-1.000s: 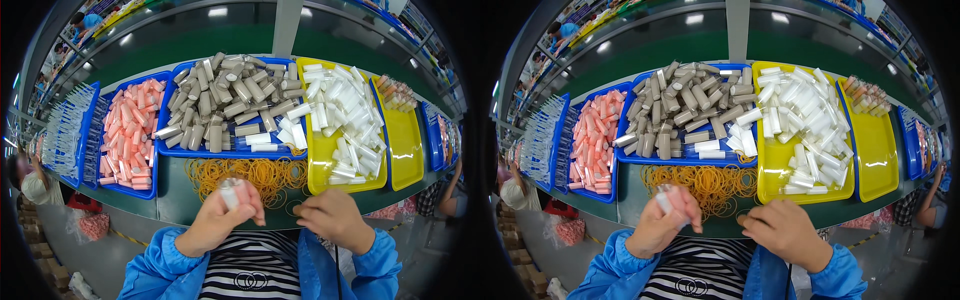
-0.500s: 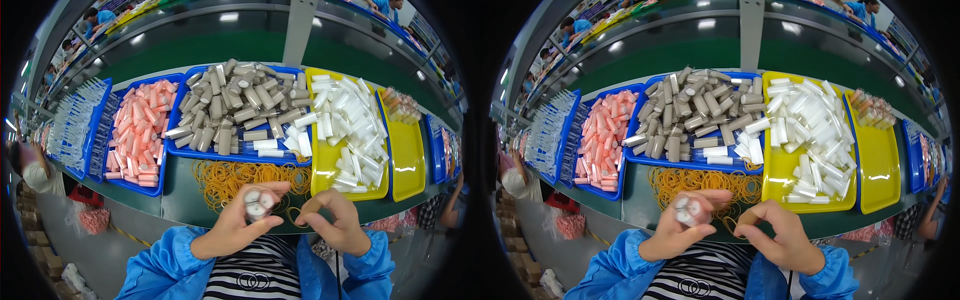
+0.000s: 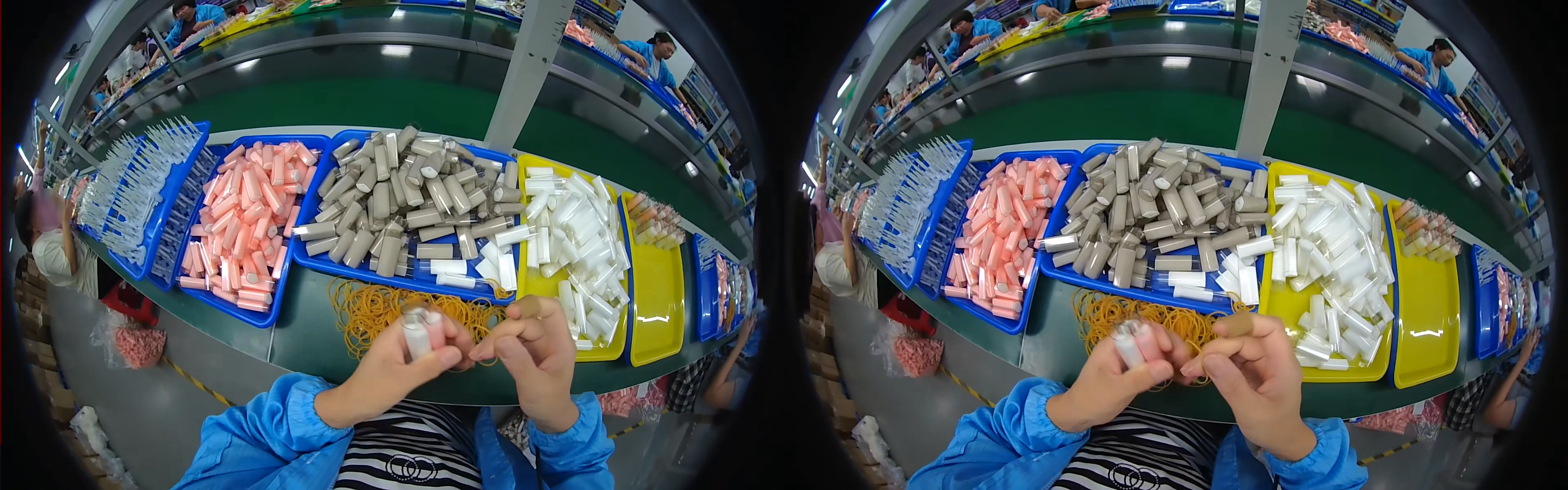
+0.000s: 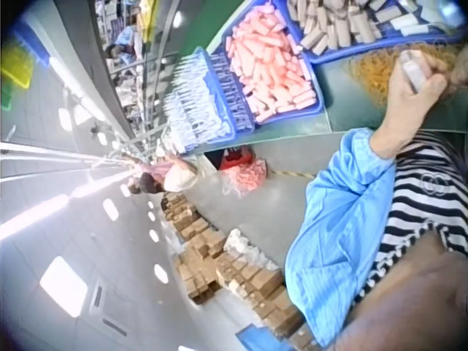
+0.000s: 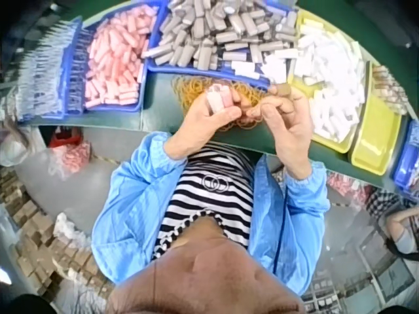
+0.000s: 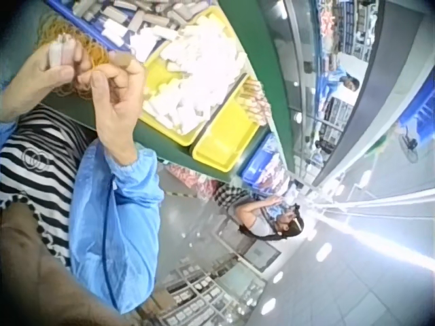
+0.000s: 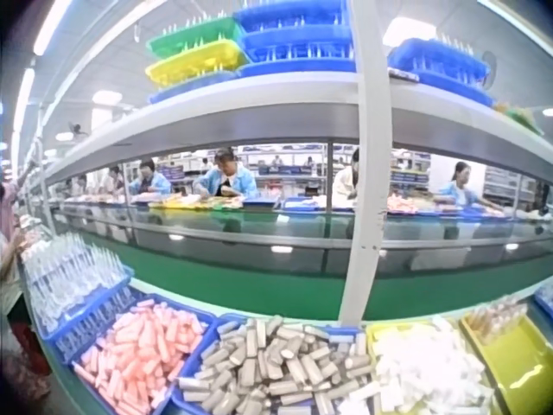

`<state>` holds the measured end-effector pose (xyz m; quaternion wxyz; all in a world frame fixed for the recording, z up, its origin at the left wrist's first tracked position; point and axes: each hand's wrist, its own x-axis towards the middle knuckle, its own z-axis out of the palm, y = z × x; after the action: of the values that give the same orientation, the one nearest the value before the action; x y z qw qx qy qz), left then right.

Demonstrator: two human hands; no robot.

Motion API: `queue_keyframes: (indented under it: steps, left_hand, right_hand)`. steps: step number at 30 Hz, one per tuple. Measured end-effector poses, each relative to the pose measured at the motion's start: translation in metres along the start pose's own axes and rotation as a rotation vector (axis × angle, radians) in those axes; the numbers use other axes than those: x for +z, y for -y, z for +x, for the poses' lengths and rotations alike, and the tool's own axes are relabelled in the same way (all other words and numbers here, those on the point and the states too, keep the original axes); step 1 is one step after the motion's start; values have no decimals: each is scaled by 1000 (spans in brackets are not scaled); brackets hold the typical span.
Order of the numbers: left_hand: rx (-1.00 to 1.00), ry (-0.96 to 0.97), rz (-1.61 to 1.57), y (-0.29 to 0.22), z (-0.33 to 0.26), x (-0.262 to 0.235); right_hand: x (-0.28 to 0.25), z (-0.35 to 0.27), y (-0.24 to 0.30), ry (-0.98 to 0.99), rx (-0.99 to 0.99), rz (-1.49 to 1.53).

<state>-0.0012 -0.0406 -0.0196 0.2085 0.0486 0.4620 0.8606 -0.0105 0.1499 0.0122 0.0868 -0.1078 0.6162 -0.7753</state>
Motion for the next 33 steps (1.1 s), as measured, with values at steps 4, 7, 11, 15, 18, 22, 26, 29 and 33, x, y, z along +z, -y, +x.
queue_keyframes:
  steps: [4, 7, 11, 15, 18, 22, 26, 29, 33]
  left_hand:
    - [-18, -62, 66, -9, -1, 7]
    - [83, -127, 315, 1, -3, 6]
    - [-35, -16, 184, -1, -4, 8]
    - [-141, 151, 285, 2, -2, 1]
    - [-75, 165, 600, 1, -1, 2]
    - [61, 26, 874, -26, -4, -1]
    - [-179, -23, 144, -50, -3, -30]
    - [-84, -164, -195, -54, -4, -27]
    - [267, -438, 122, -37, 10, -5]
  right_hand:
    - [-3, 6, 3, 175, 110, -122]
    - [-6, 7, 13, 230, 206, 50]
    - [3, 7, 4, 119, -23, 310]
    - [-5, 21, 2, 198, -504, -799]
    - [0, 34, 11, 584, -505, -946]
    - [-20, 34, 19, 491, -421, -1219]
    - [-40, 26, 38, 765, -251, -979]
    - [-53, 36, 38, 1082, -233, 50]
    - [-28, 21, 20, 122, -167, 650]
